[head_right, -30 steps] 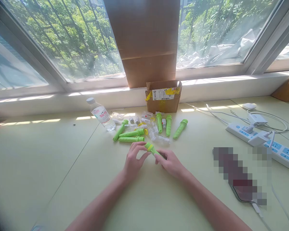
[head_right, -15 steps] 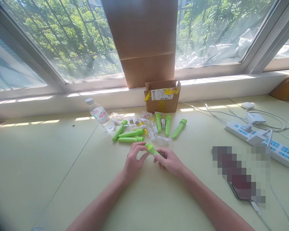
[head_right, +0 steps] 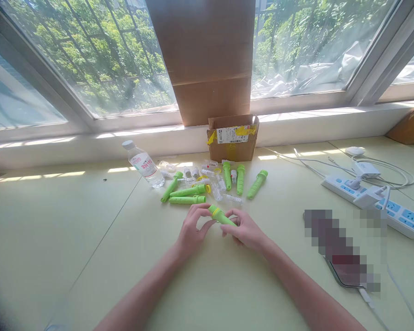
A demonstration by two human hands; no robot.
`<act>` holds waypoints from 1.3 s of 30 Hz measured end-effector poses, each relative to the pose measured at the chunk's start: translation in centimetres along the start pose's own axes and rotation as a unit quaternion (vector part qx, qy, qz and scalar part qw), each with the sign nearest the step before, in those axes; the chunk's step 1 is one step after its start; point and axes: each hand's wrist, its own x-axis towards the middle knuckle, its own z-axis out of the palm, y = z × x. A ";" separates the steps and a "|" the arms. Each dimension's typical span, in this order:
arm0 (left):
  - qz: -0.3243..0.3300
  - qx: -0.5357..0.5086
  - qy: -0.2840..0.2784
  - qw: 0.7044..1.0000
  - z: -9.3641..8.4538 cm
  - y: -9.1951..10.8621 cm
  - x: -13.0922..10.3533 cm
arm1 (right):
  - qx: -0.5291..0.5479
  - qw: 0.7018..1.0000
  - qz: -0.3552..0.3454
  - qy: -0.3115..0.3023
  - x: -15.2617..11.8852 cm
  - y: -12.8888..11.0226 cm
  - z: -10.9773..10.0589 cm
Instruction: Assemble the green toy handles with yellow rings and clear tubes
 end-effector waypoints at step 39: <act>0.030 -0.007 0.002 1.000 0.3 -0.3 -0.1 | 0.033 0.999 -0.004 -0.040 0.2 0.4 -0.3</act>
